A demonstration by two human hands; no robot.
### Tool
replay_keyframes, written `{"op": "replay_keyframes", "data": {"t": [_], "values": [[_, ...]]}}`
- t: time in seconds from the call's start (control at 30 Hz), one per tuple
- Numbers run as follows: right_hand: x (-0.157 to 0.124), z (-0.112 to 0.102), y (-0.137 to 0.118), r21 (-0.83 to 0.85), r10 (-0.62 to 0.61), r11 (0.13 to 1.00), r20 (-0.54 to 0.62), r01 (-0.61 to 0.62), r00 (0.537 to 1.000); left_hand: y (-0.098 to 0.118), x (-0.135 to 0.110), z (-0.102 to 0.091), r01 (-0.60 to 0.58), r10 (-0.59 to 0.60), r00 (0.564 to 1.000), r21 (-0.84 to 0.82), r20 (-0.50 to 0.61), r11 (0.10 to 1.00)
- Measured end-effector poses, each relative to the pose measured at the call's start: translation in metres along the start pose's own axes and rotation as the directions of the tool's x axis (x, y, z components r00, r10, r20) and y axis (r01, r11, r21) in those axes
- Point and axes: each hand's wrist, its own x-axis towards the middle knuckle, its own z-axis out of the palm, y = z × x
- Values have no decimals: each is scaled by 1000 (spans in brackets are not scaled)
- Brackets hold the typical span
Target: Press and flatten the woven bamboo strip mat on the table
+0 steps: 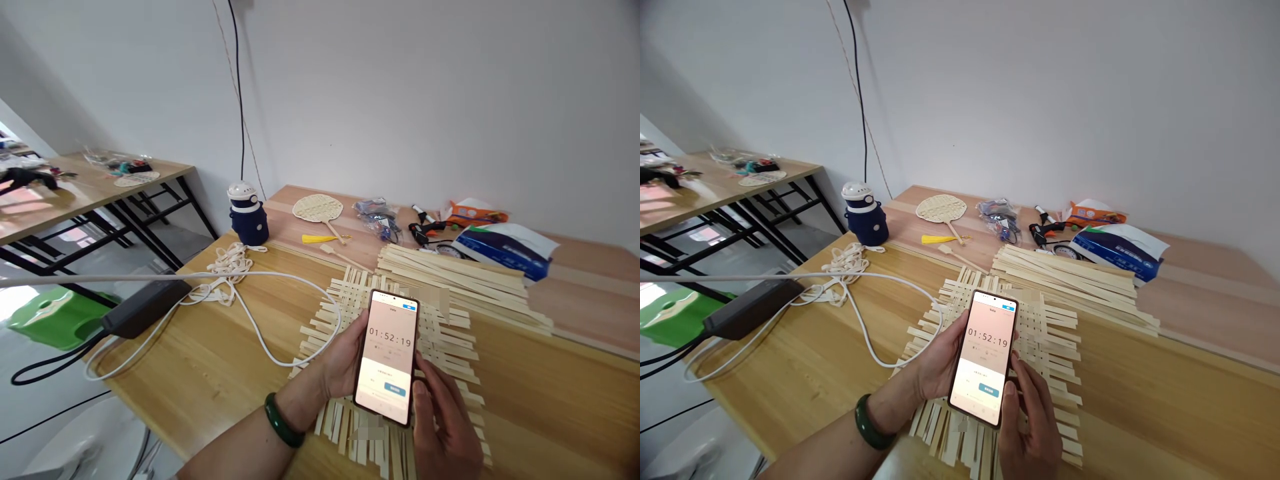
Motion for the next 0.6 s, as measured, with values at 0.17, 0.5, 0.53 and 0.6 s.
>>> {"op": "replay_keyframes", "data": {"t": [0.17,0.5,0.53,0.6], "values": [[-1,0,-1,-36,14,999,-1,-14,1000,0,0,0,12,-12,1000,-12,-4,1000],[3,-3,5,30,-38,999,10,37,999,3,-4,2,23,-17,995,-62,94,998],[3,-3,6,42,-52,998,4,52,999,3,-5,1,21,-15,996,-66,91,998],[3,-2,3,53,-58,997,6,57,998,2,-5,1,35,-29,997,-78,77,996]]}}
